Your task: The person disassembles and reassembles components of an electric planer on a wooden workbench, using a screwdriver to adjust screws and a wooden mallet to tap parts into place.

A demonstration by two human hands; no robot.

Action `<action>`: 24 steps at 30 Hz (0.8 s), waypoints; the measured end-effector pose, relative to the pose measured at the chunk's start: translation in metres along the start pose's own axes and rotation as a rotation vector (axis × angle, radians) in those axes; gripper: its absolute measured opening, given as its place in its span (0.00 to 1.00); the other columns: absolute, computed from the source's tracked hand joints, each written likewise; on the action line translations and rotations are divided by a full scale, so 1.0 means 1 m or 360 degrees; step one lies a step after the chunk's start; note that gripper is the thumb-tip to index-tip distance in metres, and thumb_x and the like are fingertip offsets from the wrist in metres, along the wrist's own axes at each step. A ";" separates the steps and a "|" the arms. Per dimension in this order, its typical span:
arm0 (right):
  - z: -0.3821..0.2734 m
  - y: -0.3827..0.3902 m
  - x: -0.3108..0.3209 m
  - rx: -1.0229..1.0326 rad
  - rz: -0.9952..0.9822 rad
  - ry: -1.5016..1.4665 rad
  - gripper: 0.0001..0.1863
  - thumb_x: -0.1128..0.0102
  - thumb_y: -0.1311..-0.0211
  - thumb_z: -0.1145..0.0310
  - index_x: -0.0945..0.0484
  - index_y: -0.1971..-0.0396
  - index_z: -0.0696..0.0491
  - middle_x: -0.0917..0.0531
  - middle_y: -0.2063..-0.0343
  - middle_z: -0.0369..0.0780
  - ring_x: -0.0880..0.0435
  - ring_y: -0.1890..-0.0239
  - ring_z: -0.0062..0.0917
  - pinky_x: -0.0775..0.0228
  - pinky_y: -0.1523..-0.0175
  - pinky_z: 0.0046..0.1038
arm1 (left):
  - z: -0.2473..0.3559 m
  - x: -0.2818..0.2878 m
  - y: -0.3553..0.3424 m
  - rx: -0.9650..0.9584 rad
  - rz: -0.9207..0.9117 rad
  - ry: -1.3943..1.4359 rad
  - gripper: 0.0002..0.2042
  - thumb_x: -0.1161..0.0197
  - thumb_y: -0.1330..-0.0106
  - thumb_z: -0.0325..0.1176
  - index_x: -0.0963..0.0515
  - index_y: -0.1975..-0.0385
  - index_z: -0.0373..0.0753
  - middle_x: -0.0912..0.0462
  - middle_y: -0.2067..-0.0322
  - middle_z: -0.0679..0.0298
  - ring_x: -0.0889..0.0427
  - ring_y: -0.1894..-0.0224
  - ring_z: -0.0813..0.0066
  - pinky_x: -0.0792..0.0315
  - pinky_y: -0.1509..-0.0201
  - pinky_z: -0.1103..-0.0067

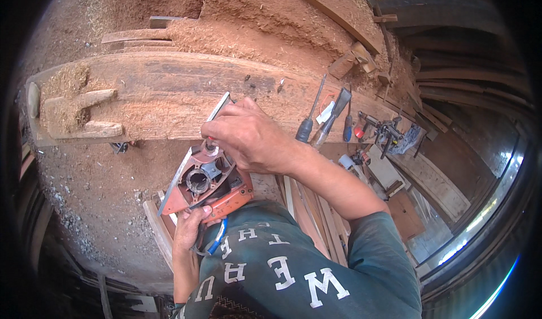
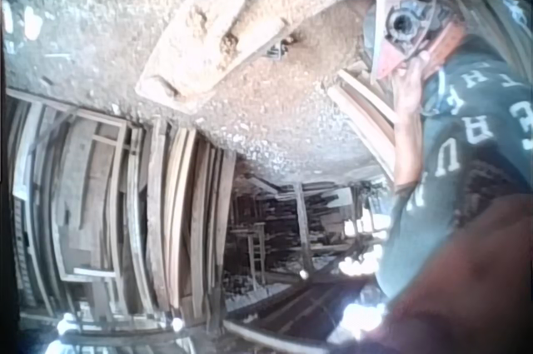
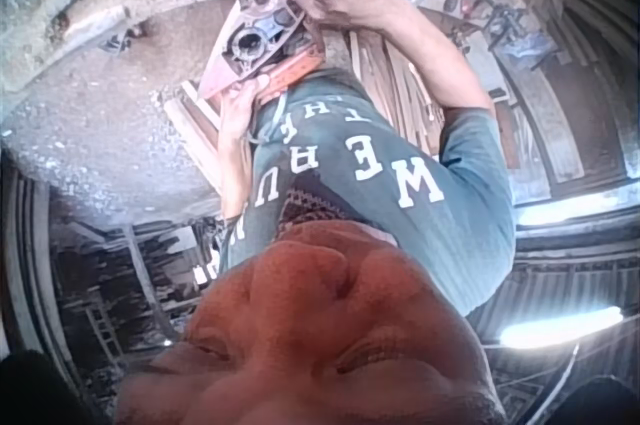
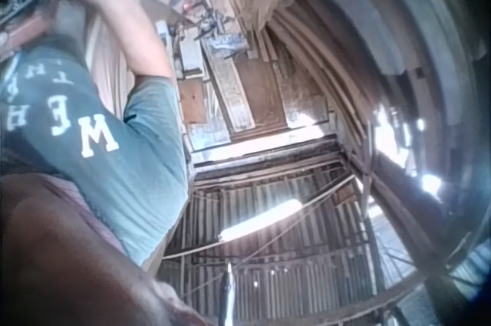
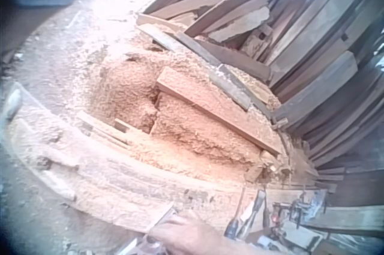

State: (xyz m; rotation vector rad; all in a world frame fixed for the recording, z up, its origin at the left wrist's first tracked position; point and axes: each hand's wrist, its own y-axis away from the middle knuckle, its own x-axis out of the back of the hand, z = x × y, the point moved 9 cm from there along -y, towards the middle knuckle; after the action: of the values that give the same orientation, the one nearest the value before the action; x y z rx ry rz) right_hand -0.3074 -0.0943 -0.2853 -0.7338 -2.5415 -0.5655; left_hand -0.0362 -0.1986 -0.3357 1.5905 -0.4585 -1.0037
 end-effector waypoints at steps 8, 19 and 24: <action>0.002 -0.001 -0.008 -0.0013 -0.0179 0.0005 0.21 0.31 0.43 0.78 0.17 0.48 0.51 0.12 0.58 0.36 0.15 0.49 0.32 0.35 0.44 0.37 | 0.001 -0.001 -0.001 -0.0010 -0.0016 -0.0097 0.25 0.35 0.33 0.28 0.28 0.37 0.27 0.12 0.52 0.49 0.08 0.58 0.58 0.11 0.54 0.70; -0.001 -0.008 -0.004 0.0020 -0.0198 0.0050 0.13 0.37 0.37 0.74 0.17 0.52 0.52 0.16 0.66 0.37 0.17 0.54 0.31 0.37 0.41 0.39 | -0.006 0.004 0.000 0.0044 0.0032 -0.0070 0.25 0.35 0.33 0.29 0.26 0.36 0.28 0.12 0.51 0.49 0.08 0.58 0.57 0.12 0.54 0.70; -0.002 -0.010 -0.008 0.0071 -0.0163 0.0077 0.09 0.41 0.34 0.70 0.18 0.55 0.51 0.18 0.69 0.36 0.18 0.57 0.31 0.38 0.42 0.40 | -0.001 0.002 0.000 -0.0022 0.0003 -0.0103 0.25 0.34 0.32 0.30 0.26 0.37 0.27 0.11 0.52 0.49 0.08 0.59 0.57 0.12 0.55 0.70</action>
State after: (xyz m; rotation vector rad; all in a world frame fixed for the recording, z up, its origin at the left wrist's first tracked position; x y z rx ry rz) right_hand -0.3064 -0.1064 -0.2904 -0.5697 -2.5492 -0.5509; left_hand -0.0347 -0.1995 -0.3361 1.5486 -0.4965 -1.0573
